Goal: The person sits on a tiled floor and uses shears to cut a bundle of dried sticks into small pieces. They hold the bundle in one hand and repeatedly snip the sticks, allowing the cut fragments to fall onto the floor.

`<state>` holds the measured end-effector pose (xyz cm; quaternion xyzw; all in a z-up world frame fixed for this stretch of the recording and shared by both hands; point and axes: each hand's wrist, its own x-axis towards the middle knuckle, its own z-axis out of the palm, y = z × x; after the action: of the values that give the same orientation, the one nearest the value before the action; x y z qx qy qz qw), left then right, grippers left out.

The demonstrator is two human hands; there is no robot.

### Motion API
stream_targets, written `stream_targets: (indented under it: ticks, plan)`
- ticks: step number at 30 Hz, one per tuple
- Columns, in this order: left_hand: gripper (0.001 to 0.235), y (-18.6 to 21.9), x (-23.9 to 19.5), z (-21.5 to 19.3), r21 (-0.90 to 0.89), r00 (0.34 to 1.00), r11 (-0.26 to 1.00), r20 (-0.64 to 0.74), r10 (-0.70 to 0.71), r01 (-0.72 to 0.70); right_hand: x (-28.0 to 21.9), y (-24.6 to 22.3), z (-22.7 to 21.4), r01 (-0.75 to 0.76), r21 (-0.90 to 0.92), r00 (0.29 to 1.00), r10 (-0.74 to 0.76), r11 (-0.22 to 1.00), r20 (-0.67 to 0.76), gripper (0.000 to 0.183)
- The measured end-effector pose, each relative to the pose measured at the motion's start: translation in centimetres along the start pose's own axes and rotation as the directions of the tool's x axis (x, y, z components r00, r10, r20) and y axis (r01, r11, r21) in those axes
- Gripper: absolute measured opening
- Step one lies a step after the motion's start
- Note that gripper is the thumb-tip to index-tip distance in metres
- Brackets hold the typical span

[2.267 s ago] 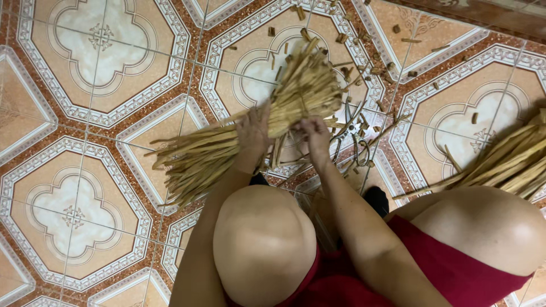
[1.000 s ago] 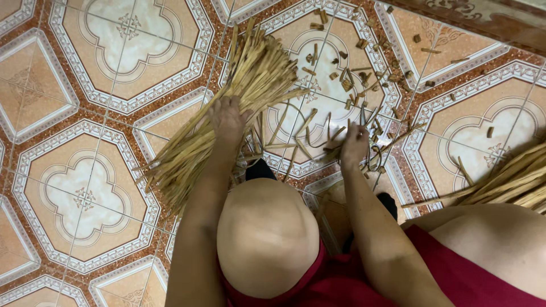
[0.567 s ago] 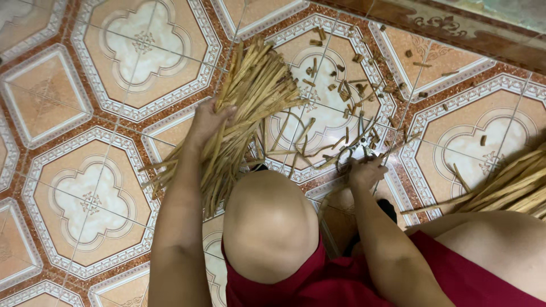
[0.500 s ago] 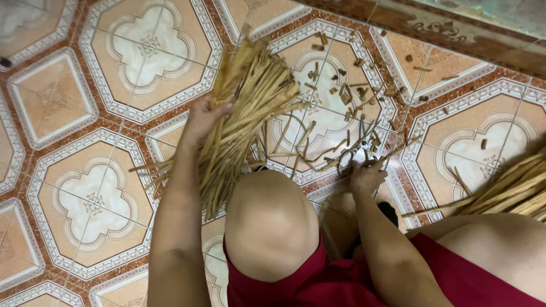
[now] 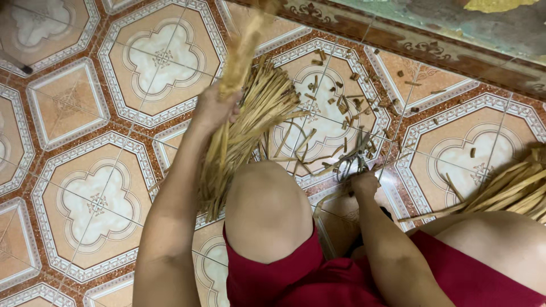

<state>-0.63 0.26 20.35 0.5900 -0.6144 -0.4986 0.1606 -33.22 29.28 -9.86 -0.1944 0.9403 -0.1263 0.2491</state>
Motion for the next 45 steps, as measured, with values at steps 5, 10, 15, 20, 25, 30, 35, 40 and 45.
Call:
stream_targets:
  ticks: [5, 10, 15, 20, 25, 30, 35, 40, 45]
  plan:
    - [0.033, 0.4, 0.0, 0.0, -0.297, 0.956, 0.930, 0.129, 0.262, -0.215, 0.0, -0.9, -0.5, 0.062, 0.205, 0.990, -0.087, 0.977, 0.113, 0.039]
    - [0.028, 2.1, -1.1, 0.7, -0.293, 0.920, 0.902, 0.133, 0.368, -0.318, -0.1, -2.3, 0.1, -0.049, 0.558, 0.990, -0.033, 0.828, 0.136, 0.074]
    - [0.025, 6.0, -2.5, 0.9, -0.169, 0.920, 0.930, 0.168, 0.353, -0.326, -0.2, -5.4, -3.1, -0.300, 0.767, 0.830, -0.241, 0.568, 0.503, 0.031]
    - [0.028, 10.1, -4.0, 1.6, -0.269, 0.867, 0.893, 0.257, 0.428, -0.361, -0.8, -12.3, -14.0, -0.453, 0.868, 0.840, -0.227, 0.203, 0.492, 0.024]
    - [0.044, 13.4, -4.6, 3.2, -0.299, 0.827, 0.919, 0.423, 0.371, -0.259, -6.3, -16.3, -27.6, -0.083, 0.960, 0.774, -0.590, 0.266, 0.230, 0.023]
    - [0.051, 14.9, -4.8, 6.9, -0.295, 0.705, 0.932, 0.615, 0.353, -0.209, -10.0, -16.5, -34.2, 0.146, 0.985, 0.771, -0.635, 0.095, -0.053, 0.049]
    - [0.047, 15.3, -4.5, 11.2, -0.364, 0.736, 0.917, 0.575, 0.358, -0.162, -9.1, -16.3, -34.2, 0.201, 0.979, 0.815, -0.547, -0.040, -0.190, 0.040]
    - [0.043, 16.4, -2.7, 10.7, -0.525, 0.803, 0.816, 0.365, 0.471, -0.240, -10.9, -16.4, -30.4, 0.155, 0.987, 0.840, -0.531, 0.045, -0.108, 0.039]
    - [0.040, 17.3, -2.5, 9.0, -0.650, 0.841, 0.725, 0.244, 0.484, -0.228, -13.1, -17.3, -25.1, -0.074, 0.969, 0.924, -0.350, 0.234, 0.155, 0.050]
